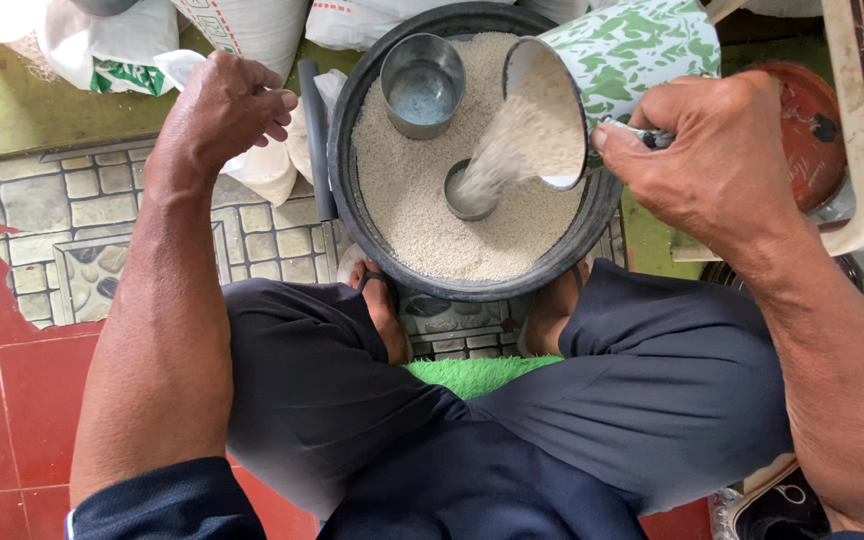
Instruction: The person pours rice from a metal cup into a plastic bag, uses a plastic tube to level the rice in containers, and fills a smaller plastic bag using a scoop.
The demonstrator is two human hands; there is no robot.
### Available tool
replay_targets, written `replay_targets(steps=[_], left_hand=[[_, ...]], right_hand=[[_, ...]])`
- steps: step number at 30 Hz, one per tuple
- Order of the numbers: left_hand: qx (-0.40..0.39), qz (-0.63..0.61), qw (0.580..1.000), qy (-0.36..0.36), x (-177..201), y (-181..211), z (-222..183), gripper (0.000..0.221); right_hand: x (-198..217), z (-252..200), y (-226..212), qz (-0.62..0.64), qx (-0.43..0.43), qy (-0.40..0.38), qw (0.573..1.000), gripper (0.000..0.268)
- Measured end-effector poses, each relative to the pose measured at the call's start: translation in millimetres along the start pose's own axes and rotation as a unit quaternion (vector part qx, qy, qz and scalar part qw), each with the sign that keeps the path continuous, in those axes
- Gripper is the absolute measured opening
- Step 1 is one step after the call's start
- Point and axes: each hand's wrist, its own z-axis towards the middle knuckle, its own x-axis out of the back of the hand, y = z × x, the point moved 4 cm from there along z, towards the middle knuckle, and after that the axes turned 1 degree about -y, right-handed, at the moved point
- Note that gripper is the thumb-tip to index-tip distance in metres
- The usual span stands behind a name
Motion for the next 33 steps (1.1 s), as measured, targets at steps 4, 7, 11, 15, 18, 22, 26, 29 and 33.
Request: replay_targets(steps=[4,7,11,15,18,22,26,29,33], left_hand=[[0.001,0.004,1.000,0.005,-0.1,-0.8,0.7,0.021],[0.008,-0.001,1.000,0.007,-0.5,-2.2,-0.3,0.021],[0.009,-0.003,1.000,0.011,0.4,-0.3,-0.6,0.018],[0.001,-0.004,1.000,0.013,0.5,1.5,-0.5,0.017],[0.006,0.003,1.000,0.007,0.2,2.4,-0.1,0.019],[0.002,0.004,1.000,0.006,0.2,1.7,0.0,0.019],[0.004,0.001,1.000,0.009,0.7,0.0,0.7,0.018],[0.012,0.003,1.000,0.012,0.5,-0.3,0.5,0.019],[-0.001,0.005,1.000,0.009,0.2,0.7,0.4,0.020]], right_hand=[[-0.2,0.6,-0.5,0.003,0.002,-0.003,1.000,0.064],[-0.6,1.0,2.5,-0.004,-0.003,0.005,1.000,0.064],[0.0,1.8,5.4,-0.028,0.001,0.009,1.000,0.067],[1.5,-0.4,7.2,-0.016,-0.005,0.010,1.000,0.068],[0.8,-1.6,11.8,-0.014,-0.010,0.015,1.000,0.070],[-0.8,-2.9,18.7,-0.028,-0.016,0.015,0.999,0.070],[-0.4,-4.5,19.7,-0.028,-0.013,0.018,0.999,0.072],[1.0,-3.3,15.9,-0.038,-0.008,0.019,0.999,0.072],[0.6,-3.2,14.4,-0.039,-0.007,0.015,0.999,0.072]])
